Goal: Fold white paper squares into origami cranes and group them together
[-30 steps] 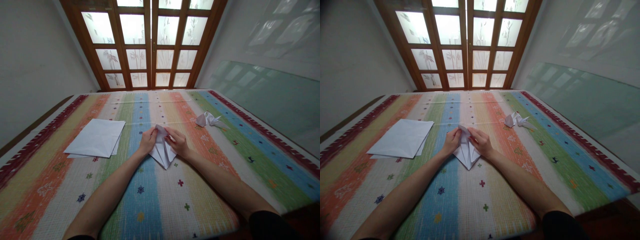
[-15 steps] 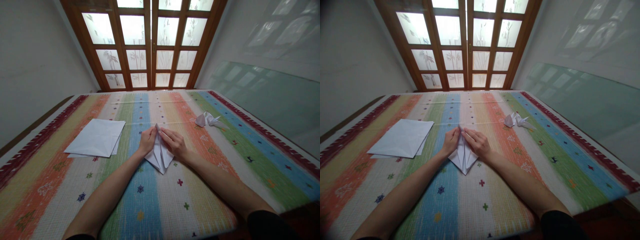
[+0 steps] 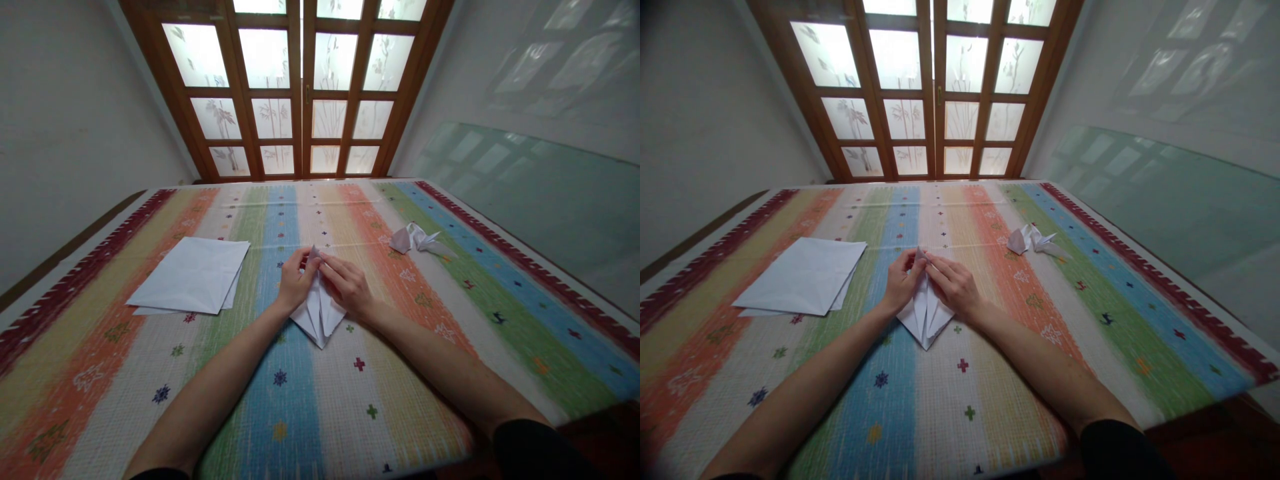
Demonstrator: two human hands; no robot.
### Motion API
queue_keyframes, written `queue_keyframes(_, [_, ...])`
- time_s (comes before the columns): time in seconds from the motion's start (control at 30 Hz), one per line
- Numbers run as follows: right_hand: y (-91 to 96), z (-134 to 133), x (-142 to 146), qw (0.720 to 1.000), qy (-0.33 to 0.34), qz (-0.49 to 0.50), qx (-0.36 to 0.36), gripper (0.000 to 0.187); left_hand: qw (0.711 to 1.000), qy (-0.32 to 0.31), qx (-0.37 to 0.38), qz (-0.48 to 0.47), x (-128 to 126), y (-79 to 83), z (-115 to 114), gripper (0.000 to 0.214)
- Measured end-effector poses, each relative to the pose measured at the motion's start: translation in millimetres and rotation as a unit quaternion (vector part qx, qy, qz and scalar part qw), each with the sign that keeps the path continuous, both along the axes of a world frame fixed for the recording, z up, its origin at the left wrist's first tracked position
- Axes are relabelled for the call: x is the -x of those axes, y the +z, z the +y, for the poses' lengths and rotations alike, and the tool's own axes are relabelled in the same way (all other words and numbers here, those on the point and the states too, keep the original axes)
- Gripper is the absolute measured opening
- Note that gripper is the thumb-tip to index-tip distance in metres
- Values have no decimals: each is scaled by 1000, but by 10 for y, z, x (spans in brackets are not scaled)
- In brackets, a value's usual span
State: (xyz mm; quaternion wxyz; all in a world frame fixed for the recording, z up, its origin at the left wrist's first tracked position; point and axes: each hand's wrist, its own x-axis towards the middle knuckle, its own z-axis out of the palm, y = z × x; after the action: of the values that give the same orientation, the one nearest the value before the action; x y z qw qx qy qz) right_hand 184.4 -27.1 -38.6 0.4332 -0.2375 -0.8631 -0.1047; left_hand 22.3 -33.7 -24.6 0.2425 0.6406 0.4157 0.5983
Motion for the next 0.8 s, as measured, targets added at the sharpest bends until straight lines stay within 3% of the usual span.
queue_keyframes(0.3, [16,-34,6,999,-23,-34,-27,34,999,42,-17,-31,-13,75,-27,14])
queue_keyframes(0.43, [12,-40,9,1000,1,-28,6,33,998,47,11,-48,-20,76,-18,13])
queue_keyframes(0.53, [4,-51,20,998,40,39,34,30,996,47,36,-71,-19,80,-7,15])
queue_keyframes(0.67, [-3,-30,49,968,54,180,167,18,991,22,86,-102,-18,110,-4,19])
queue_keyframes(0.8, [-2,26,77,919,59,242,307,19,984,-32,125,-123,-28,119,1,22])
